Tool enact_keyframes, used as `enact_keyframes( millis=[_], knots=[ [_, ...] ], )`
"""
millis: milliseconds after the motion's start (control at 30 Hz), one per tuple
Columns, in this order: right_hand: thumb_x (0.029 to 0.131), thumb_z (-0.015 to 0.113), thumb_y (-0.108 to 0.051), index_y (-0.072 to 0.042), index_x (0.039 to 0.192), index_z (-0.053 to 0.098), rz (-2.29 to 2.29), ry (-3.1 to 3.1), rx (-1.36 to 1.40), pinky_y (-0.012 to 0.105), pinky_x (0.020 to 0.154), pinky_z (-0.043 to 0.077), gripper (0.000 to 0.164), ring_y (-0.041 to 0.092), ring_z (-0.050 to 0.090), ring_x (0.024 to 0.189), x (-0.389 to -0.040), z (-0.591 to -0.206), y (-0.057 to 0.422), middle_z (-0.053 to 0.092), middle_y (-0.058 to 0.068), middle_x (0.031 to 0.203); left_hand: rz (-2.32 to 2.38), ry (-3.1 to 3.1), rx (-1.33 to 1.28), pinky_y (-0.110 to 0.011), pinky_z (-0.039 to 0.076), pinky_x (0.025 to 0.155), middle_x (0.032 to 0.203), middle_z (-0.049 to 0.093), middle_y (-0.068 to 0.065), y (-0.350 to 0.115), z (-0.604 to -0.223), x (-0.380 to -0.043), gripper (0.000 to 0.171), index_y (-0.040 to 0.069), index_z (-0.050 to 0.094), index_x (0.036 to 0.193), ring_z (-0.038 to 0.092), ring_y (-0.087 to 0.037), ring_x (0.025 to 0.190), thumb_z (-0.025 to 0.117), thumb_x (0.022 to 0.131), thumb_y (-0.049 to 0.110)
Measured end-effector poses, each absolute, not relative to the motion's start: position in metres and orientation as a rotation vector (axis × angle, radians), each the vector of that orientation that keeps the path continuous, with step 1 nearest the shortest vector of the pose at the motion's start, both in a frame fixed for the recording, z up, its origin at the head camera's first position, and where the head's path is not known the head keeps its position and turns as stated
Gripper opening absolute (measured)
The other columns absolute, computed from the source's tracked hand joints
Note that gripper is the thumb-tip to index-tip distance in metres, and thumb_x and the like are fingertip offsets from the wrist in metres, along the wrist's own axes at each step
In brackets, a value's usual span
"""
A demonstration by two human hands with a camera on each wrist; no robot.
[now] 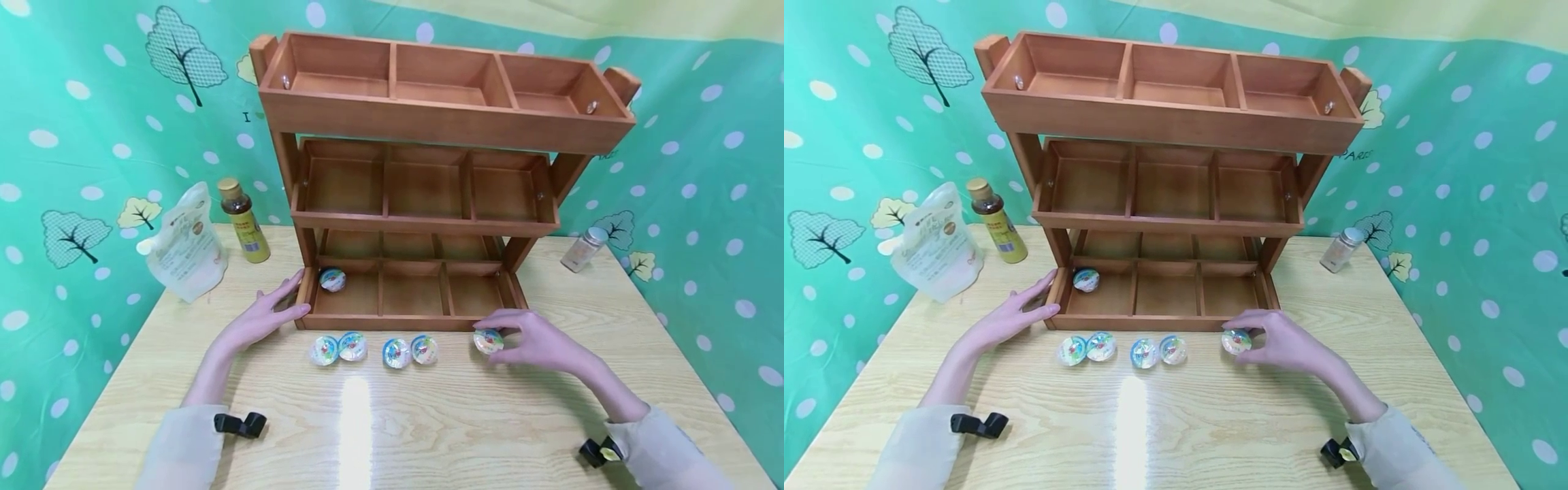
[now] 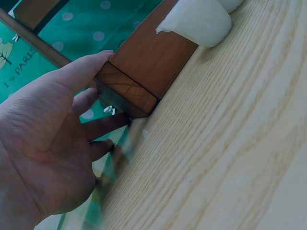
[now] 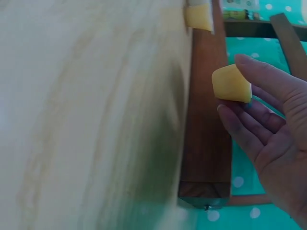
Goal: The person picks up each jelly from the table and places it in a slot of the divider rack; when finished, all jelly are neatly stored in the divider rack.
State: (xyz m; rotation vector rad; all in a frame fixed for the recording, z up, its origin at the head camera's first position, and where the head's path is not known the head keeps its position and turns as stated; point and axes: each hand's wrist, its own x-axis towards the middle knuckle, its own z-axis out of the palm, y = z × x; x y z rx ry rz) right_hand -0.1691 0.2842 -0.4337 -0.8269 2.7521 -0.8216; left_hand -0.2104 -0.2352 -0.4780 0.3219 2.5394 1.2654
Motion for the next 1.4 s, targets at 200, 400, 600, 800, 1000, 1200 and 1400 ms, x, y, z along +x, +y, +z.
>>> enact_keyframes(
  millis=[200, 400, 600, 800, 1000, 1200, 1400],
  knots=[
    [0.079, 0.090, -0.017, -0.017, 0.125, 0.075, -0.996, 2.769, -0.869, 0.027, 0.081, 0.061, 0.049, 0.000, 0.064, 0.099, -0.171, -0.423, 0.287, 0.074, -0.005, 0.120, 1.260, 2.548, 0.324, -0.075, -0.016, 0.121, 0.174, 0.010, -0.015, -0.236, -0.480, -0.210, 0.083, 0.036, 0.011, 0.166, 0.002, -0.048, 0.160, 0.060, 0.101, 0.049],
    [0.082, 0.088, -0.020, -0.017, 0.129, 0.072, -1.121, 2.722, -0.863, 0.023, 0.081, 0.060, 0.049, 0.001, 0.064, 0.099, -0.177, -0.419, 0.277, 0.072, -0.003, 0.122, 1.264, 2.542, 0.311, -0.075, -0.017, 0.121, 0.174, 0.009, -0.015, -0.236, -0.482, -0.210, 0.083, 0.035, 0.011, 0.166, 0.002, -0.046, 0.161, 0.059, 0.101, 0.052],
    [0.083, 0.088, -0.023, -0.022, 0.130, 0.072, -1.219, 2.700, -0.844, 0.021, 0.085, 0.059, 0.049, 0.001, 0.065, 0.102, -0.184, -0.421, 0.257, 0.073, -0.005, 0.122, 1.267, 2.538, 0.333, -0.074, -0.016, 0.121, 0.174, 0.009, -0.016, -0.235, -0.483, -0.210, 0.082, 0.035, 0.010, 0.166, 0.003, -0.047, 0.160, 0.059, 0.102, 0.050],
    [0.082, 0.088, -0.019, -0.018, 0.129, 0.073, -1.364, 2.633, -0.831, 0.022, 0.089, 0.058, 0.049, 0.004, 0.066, 0.101, -0.194, -0.421, 0.230, 0.072, -0.004, 0.120, 1.257, 2.532, 0.319, -0.075, -0.017, 0.120, 0.174, 0.008, -0.017, -0.235, -0.482, -0.210, 0.082, 0.039, 0.010, 0.166, 0.000, -0.048, 0.160, 0.060, 0.101, 0.051],
    [0.082, 0.088, -0.024, -0.024, 0.129, 0.072, -1.353, 2.600, -0.813, 0.025, 0.086, 0.057, 0.050, 0.012, 0.065, 0.103, -0.212, -0.415, 0.203, 0.072, -0.003, 0.121, 1.248, 2.516, 0.304, -0.076, -0.019, 0.119, 0.174, 0.005, -0.017, -0.236, -0.480, -0.209, 0.083, 0.040, 0.009, 0.165, -0.005, -0.047, 0.160, 0.059, 0.101, 0.051],
    [0.083, 0.088, -0.025, -0.015, 0.133, 0.070, -1.337, 2.534, -0.794, 0.027, 0.086, 0.060, 0.054, 0.017, 0.066, 0.102, -0.235, -0.414, 0.182, 0.071, 0.001, 0.123, 1.265, 2.534, 0.328, -0.075, -0.017, 0.121, 0.174, 0.008, -0.016, -0.236, -0.480, -0.210, 0.082, 0.040, 0.009, 0.165, 0.001, -0.048, 0.160, 0.059, 0.101, 0.051],
    [0.084, 0.087, -0.025, -0.016, 0.133, 0.071, -1.309, 2.516, -0.786, 0.032, 0.087, 0.060, 0.053, 0.016, 0.068, 0.101, -0.249, -0.412, 0.165, 0.072, -0.002, 0.122, 1.263, 2.532, 0.330, -0.076, -0.016, 0.120, 0.174, 0.008, -0.017, -0.234, -0.478, -0.209, 0.083, 0.036, 0.009, 0.166, 0.001, -0.048, 0.160, 0.060, 0.101, 0.049]
  ],
)
